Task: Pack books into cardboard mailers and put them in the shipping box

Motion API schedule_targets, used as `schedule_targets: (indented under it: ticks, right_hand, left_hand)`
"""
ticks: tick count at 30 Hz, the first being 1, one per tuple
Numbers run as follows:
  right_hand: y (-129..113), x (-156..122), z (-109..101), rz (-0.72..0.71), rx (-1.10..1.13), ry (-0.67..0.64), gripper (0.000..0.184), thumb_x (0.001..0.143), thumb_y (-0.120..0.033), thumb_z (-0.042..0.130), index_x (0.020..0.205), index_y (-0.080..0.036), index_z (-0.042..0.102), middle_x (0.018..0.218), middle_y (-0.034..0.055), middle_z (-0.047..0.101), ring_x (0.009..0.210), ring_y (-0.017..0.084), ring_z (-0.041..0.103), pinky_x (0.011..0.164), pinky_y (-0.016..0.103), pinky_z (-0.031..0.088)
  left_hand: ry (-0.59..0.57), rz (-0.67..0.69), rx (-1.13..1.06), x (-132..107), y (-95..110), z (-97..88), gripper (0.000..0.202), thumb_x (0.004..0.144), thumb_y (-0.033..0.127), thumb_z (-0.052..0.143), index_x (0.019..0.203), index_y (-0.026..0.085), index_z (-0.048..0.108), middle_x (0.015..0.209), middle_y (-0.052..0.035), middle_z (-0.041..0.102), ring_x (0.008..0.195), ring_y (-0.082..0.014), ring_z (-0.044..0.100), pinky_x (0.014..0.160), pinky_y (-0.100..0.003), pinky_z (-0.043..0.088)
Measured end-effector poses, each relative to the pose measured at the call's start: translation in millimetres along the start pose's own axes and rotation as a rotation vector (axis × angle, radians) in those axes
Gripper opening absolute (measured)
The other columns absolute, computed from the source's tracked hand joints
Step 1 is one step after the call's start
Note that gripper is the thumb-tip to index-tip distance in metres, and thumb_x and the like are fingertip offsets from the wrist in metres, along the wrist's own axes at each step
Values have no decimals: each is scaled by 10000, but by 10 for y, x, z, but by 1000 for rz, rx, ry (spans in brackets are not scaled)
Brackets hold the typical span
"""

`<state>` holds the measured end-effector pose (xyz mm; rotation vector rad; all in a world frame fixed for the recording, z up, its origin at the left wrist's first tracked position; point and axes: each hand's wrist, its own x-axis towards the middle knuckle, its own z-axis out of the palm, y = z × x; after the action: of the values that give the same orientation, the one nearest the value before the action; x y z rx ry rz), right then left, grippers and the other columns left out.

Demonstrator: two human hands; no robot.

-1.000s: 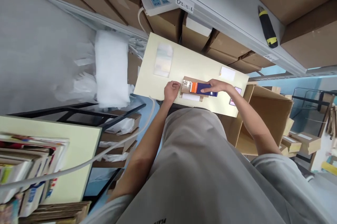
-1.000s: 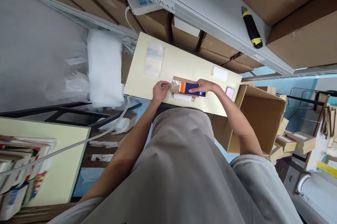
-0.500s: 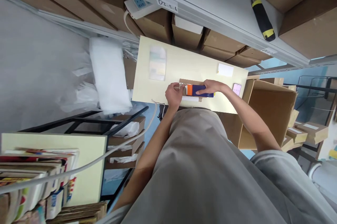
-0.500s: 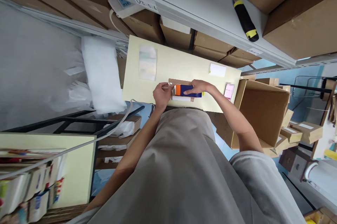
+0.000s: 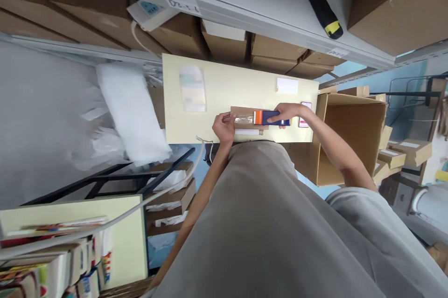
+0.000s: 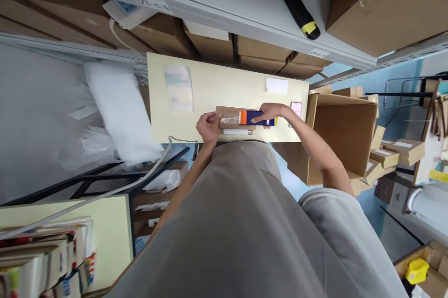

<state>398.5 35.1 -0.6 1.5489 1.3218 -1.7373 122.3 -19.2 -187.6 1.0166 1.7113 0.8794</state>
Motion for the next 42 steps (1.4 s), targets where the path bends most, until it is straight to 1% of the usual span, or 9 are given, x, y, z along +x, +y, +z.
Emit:
schedule_targets:
  ticks: [5,9,14,22,24,27,32,36,42]
  right_hand:
    - [558,-518,-92,150,57,-27,796,728,-911,872,978,-156,852,847,119,859,815,272,811,748,346,592]
    - [785,-609,-54,212,34,-7,757,745,-863,898,981,-145,857,876,118,865,871,276,828,825,342,609]
    - [788,-317,125,274,-39,125,638,873,-753,882,938,-120,831,851,126,862,849,269,837,835,341,609]
    - [613,70,485,331,-153,305,422,1003,-544,829,1051,-125,838,811,104,854,762,259,836,819,355,629]
    - [567,198,594,332,-156,381,339,1007,-463,819,1102,-137,835,848,114,863,806,265,843,839,356,625]
    - [538,414,768,370,-166,555,276,986,-323,809,1172,-119,826,1078,208,876,1049,341,843,931,404,607]
    - [679,666,1044,369,-147,743,524,1124,-361,556,1502,-10,647,1313,345,787,1240,406,773,1003,464,564]
    - [849,805,1237,299,-144,817,629,1169,-310,354,1641,104,380,1354,351,752,1290,385,713,1170,475,455]
    - [996,1018,1392,280,-123,892,522,1112,-190,310,1533,85,451,1483,359,662,1361,390,616,1223,476,375]
  left_hand:
    - [9,13,12,28,-11,23,192,872,324,846,1004,210,765,994,-54,804,885,-208,777,885,-341,646]
    - [-7,30,46,41,4,27,191,872,334,841,993,216,752,1010,-52,809,896,-210,781,895,-346,648]
    - [-28,41,78,39,39,1,192,878,333,824,994,209,735,1012,-58,805,884,-209,776,861,-345,643]
    - [-30,57,143,42,58,3,215,883,362,820,999,207,727,1003,-60,796,827,-197,736,864,-347,633]
    - [-38,58,169,46,63,2,215,887,359,808,1009,207,719,1016,-61,799,839,-197,736,869,-348,636]
    - [-47,63,178,66,68,-12,221,879,357,803,1014,205,715,1044,-75,806,884,-207,748,893,-359,644]
    - [-34,25,156,94,78,-75,237,860,366,810,1012,203,730,1060,-96,811,938,-241,766,944,-408,653]
    - [9,-8,148,58,79,-168,261,860,378,814,1031,196,738,1071,-104,814,930,-248,771,978,-430,652]
    - [13,49,150,-14,-14,-283,280,906,366,766,1115,180,766,1196,-133,817,1030,-240,781,1083,-414,617]
